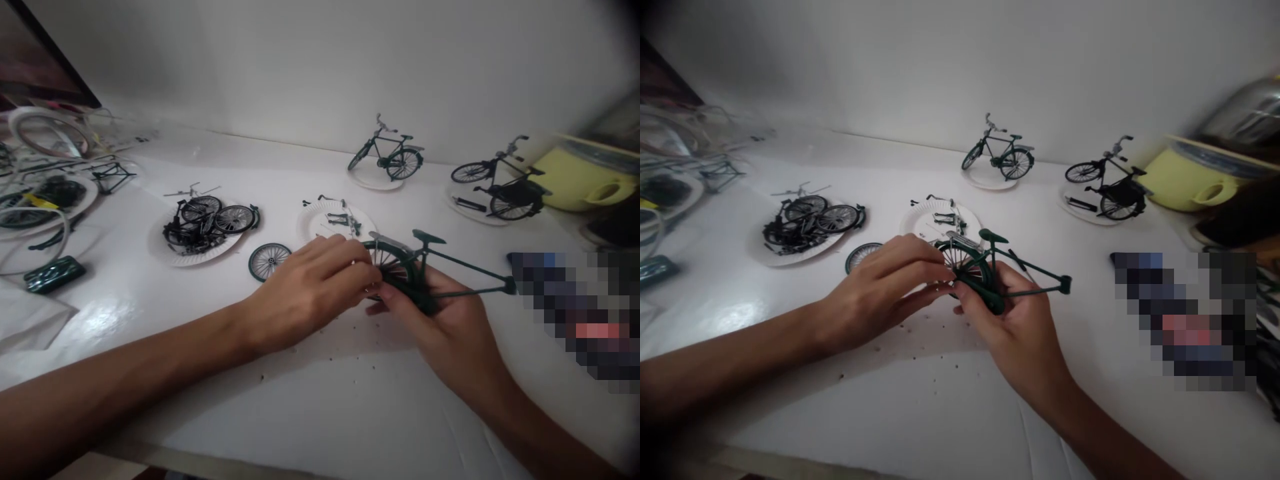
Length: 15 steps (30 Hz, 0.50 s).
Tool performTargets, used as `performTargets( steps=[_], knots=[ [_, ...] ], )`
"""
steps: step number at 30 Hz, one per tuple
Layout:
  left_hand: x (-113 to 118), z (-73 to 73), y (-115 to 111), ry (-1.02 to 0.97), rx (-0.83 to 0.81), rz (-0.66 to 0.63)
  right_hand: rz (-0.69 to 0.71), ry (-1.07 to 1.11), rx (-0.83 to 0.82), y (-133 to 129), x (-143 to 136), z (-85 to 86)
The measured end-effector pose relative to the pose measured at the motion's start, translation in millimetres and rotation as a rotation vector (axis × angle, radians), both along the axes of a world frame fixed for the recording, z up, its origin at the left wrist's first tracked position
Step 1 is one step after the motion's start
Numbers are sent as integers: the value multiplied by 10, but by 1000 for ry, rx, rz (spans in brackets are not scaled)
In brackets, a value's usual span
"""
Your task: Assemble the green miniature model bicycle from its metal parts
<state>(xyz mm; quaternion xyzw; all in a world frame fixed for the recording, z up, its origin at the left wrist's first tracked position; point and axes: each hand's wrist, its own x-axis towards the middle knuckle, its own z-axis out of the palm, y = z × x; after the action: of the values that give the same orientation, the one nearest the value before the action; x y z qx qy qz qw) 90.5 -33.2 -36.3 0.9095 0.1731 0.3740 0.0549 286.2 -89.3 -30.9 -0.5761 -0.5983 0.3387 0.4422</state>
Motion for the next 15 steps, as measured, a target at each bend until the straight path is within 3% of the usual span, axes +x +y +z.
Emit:
performTargets(
  steps=[3, 10, 13, 15],
  knots=[
    [-18, 17, 0, -132, -166, -25, -39, -145, 192, -14, 6, 26],
    [15, -15, -47, -404, -827, -148, -23, -310, 412, 10, 65, 19],
    [36, -38, -43, -438, -977, -233, 60, -418, 457, 15, 127, 40],
    [41, -39, -39, -438, -983, -286, 104, -419, 458, 12, 151, 50]
  ],
)
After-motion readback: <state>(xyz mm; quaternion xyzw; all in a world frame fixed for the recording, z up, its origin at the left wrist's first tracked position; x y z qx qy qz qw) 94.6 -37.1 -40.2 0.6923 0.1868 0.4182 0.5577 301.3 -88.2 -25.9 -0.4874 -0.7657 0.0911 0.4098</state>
